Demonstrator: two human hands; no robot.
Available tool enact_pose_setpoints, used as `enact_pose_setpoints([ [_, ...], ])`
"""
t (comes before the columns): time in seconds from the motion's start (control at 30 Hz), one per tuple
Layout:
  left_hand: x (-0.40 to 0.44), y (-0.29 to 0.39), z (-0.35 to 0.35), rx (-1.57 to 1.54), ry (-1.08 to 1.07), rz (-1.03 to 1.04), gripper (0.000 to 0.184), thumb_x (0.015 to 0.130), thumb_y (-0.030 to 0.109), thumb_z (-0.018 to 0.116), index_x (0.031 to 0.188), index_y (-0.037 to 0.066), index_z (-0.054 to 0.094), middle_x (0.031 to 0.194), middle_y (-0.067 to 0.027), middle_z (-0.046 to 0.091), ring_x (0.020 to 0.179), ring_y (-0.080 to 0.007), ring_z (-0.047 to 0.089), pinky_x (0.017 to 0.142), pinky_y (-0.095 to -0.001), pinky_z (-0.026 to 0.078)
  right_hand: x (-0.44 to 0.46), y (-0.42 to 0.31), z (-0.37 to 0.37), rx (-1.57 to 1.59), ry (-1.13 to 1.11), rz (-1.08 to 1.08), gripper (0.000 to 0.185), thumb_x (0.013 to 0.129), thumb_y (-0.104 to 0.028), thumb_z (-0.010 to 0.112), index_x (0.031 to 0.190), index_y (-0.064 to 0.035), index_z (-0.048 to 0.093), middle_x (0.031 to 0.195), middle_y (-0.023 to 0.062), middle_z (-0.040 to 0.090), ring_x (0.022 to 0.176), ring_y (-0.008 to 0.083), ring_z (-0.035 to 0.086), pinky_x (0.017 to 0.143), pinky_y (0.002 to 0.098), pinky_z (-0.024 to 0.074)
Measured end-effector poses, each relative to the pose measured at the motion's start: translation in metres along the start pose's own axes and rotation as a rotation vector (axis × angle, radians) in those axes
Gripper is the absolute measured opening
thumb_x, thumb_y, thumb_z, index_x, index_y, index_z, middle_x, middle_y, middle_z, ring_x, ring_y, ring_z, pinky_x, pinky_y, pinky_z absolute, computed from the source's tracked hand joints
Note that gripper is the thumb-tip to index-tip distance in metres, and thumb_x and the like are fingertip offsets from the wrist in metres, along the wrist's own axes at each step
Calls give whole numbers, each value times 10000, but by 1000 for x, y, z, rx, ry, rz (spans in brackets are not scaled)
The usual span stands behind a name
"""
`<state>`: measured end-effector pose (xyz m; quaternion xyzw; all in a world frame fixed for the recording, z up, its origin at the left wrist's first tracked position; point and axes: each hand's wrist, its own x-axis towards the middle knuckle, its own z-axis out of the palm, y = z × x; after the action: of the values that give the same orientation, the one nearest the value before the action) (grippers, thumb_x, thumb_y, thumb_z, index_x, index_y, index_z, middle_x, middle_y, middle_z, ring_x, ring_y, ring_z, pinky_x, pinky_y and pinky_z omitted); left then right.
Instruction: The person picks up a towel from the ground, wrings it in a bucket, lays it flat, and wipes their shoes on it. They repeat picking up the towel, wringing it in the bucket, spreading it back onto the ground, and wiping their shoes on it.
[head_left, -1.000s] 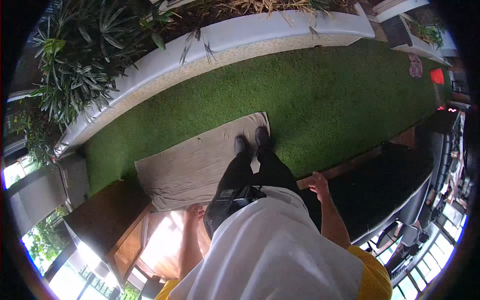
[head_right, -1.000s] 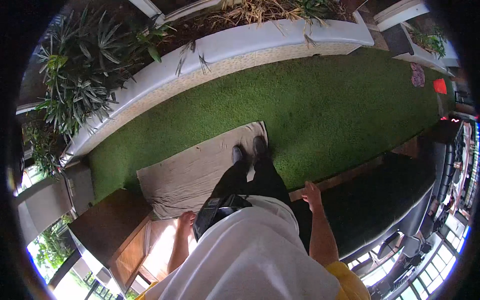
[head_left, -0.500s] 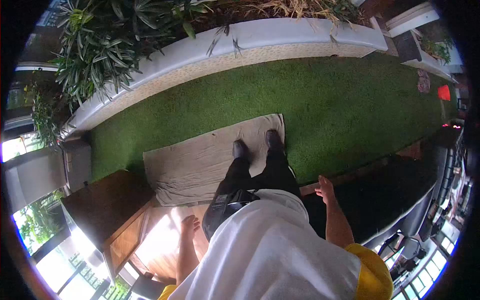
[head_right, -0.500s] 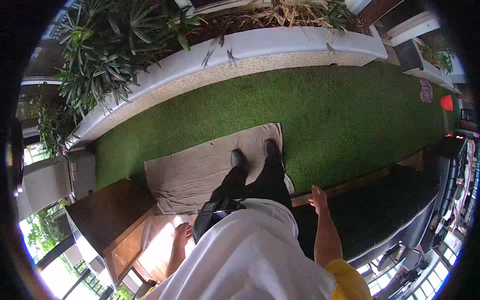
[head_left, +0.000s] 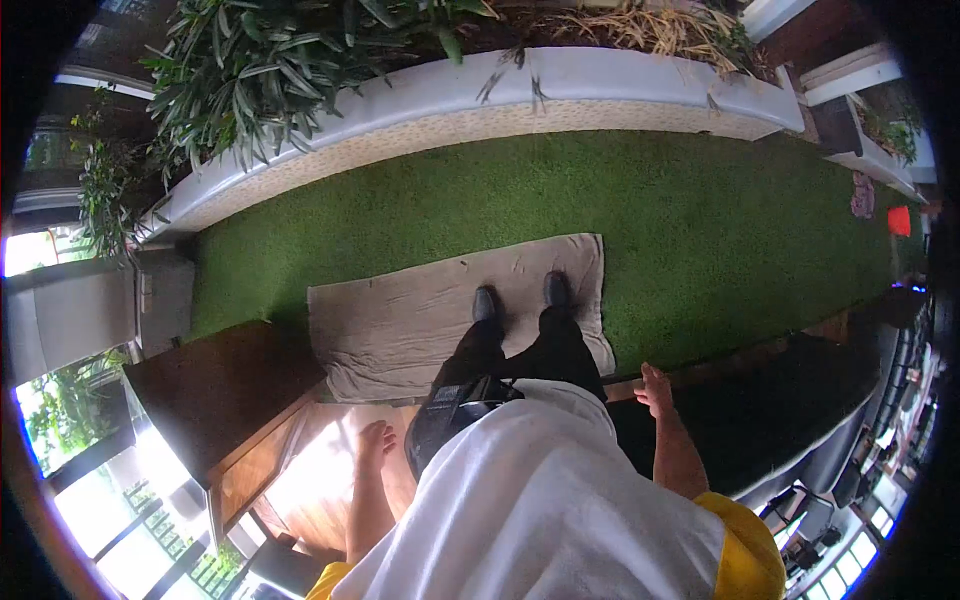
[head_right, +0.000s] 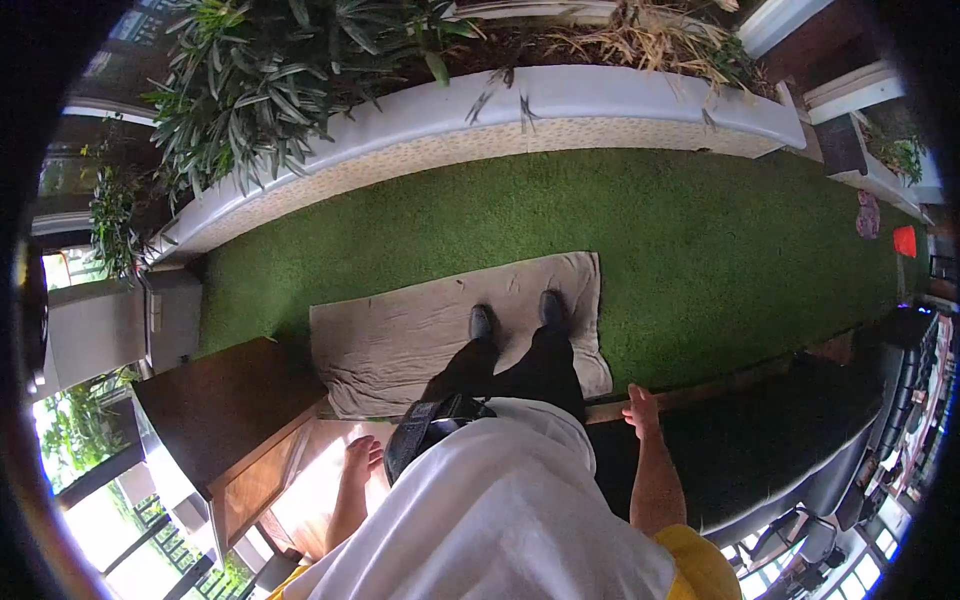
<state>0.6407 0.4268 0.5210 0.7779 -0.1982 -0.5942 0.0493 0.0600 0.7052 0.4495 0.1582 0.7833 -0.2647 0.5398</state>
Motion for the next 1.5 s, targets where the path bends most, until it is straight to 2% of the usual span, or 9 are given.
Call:
enact_pose_setpoints([
  [0.2,-9,-3,-27,-47,17,17,307,861,270,558,1109,91,528,925,-57,598,765,-184,582,670,-347,491,63,66,41,-307,-170,-391,587,878,-472,512,1331,-122,387,1193,90,524,874,247,638,718,401,541],
  [0.27,-12,-10,-31,8,29,-34,298,860,261,553,1101,85,535,934,-63,599,779,-193,586,683,-350,491,3,2,69,-69,-190,-64,576,877,-472,512,1320,-122,401,1214,86,510,878,248,633,743,408,532],
  [0.47,-5,-13,-72,17,60,-122,265,853,222,558,1064,63,548,901,-70,594,730,-183,583,612,-332,490,-10,-6,90,39,-35,8,564,877,-489,505,1316,-151,399,1253,85,471,890,274,615,799,447,489],
  [0.7,20,34,-120,12,67,-68,301,852,228,558,1117,86,540,926,-59,607,785,-186,568,687,-361,478,-20,33,161,4,-105,12,454,908,-374,508,1301,-167,413,1187,56,479,867,261,616,677,384,533],
  [0.77,23,40,-127,9,62,-62,290,857,230,550,1107,83,544,912,-56,609,751,-181,570,655,-352,480,-6,61,180,-169,-165,-201,563,866,-473,533,1319,-165,403,1202,71,514,836,248,637,653,367,524],
  [0.83,28,29,-131,-16,61,-49,288,855,236,553,1100,85,549,911,-54,609,736,-176,570,636,-344,476,-14,42,193,-91,-222,-28,622,845,-516,550,1331,-161,395,1209,81,531,800,242,645,649,358,518],
  [1.07,58,21,-185,81,44,-114,293,873,240,527,1108,66,541,931,-88,607,767,-208,602,657,-356,509,-51,13,212,-1,15,-8,541,881,-489,473,1317,-180,392,1219,59,500,795,255,630,678,412,510],
  [1.33,70,48,-230,-48,104,-96,284,856,266,567,1082,95,561,908,-58,616,753,-179,597,614,-324,489,-69,16,291,-169,-134,-3,601,861,-508,497,1332,-155,378,1290,61,458,817,278,622,706,414,509],
  [1.5,72,19,-272,-5,-52,-73,316,839,302,595,1073,92,567,946,-71,604,792,-197,589,660,-338,489,-87,-3,320,-99,-117,-56,625,854,-540,498,1317,-137,380,1280,89,458,865,291,611,760,445,495],
])
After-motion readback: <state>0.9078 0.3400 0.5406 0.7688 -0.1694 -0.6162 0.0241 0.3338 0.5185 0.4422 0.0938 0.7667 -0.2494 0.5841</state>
